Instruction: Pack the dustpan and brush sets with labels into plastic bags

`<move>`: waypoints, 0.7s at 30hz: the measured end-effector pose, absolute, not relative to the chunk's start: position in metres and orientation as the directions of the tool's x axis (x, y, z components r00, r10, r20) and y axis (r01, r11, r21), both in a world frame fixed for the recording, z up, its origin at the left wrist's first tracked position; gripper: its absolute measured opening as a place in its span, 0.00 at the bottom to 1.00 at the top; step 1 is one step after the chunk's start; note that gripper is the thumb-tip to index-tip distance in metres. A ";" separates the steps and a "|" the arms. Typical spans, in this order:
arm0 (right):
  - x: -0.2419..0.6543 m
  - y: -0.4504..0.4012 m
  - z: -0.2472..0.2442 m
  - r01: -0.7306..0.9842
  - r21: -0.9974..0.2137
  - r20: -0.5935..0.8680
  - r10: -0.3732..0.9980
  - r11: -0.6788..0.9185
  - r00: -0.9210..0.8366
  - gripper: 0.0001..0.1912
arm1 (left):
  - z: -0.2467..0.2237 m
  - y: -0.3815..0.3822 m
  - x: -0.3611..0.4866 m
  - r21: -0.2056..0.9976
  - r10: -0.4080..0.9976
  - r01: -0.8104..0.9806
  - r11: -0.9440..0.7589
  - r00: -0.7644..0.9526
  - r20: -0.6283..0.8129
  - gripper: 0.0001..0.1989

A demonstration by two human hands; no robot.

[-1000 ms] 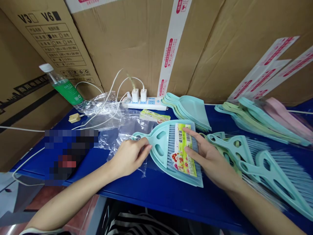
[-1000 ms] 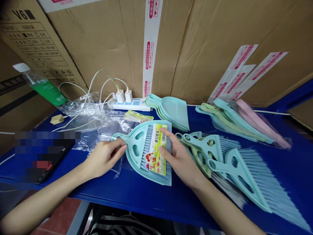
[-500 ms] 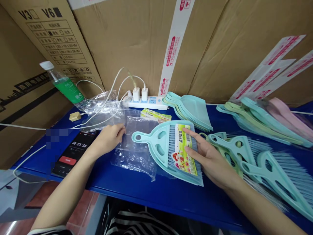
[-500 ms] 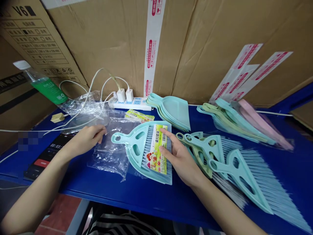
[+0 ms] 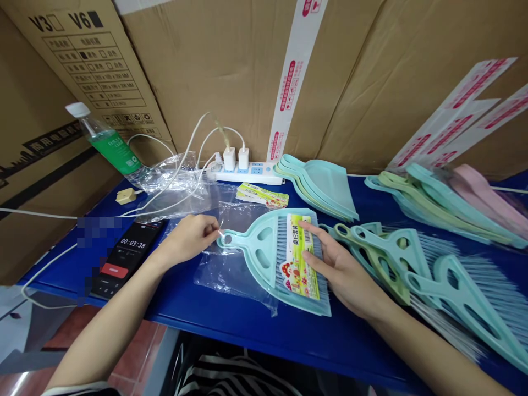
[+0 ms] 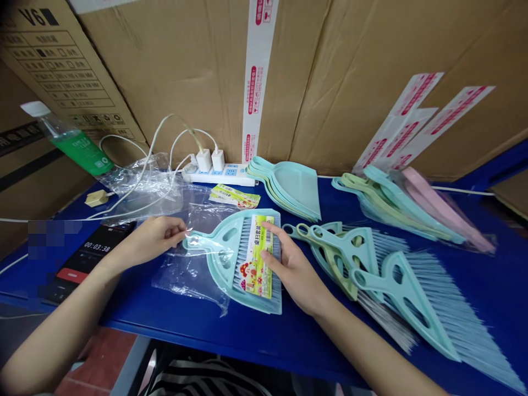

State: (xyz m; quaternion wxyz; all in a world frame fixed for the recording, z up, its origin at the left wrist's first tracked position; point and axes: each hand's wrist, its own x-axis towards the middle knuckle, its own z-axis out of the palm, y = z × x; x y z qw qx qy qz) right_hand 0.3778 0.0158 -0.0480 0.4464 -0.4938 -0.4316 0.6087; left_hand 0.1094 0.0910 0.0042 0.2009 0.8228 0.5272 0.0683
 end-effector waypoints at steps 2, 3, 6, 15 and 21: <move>0.379 0.016 -0.049 -0.110 -0.966 -0.219 0.967 -0.233 -0.131 0.35 | 0.004 0.092 0.109 0.370 0.897 0.853 -0.369 0.431 -0.100 0.09; 0.379 0.015 -0.049 -0.105 -0.966 -0.221 0.965 -0.237 -0.142 0.36 | 0.004 0.093 0.109 0.357 0.897 0.859 -0.367 0.428 -0.107 0.09; 0.381 0.015 -0.047 -0.085 -0.965 -0.232 0.958 -0.248 -0.166 0.36 | 0.005 0.093 0.109 0.320 0.902 0.878 -0.356 0.412 -0.127 0.09; 0.382 0.015 -0.043 0.001 -0.972 -0.229 0.952 -0.233 -0.202 0.43 | 0.010 0.091 0.108 0.250 0.927 0.917 -0.312 0.351 -0.132 0.10; 0.385 0.015 -0.040 0.121 -0.976 -0.204 0.951 -0.180 -0.231 0.39 | 0.012 0.093 0.104 0.128 0.944 0.949 -0.287 0.303 -0.132 0.09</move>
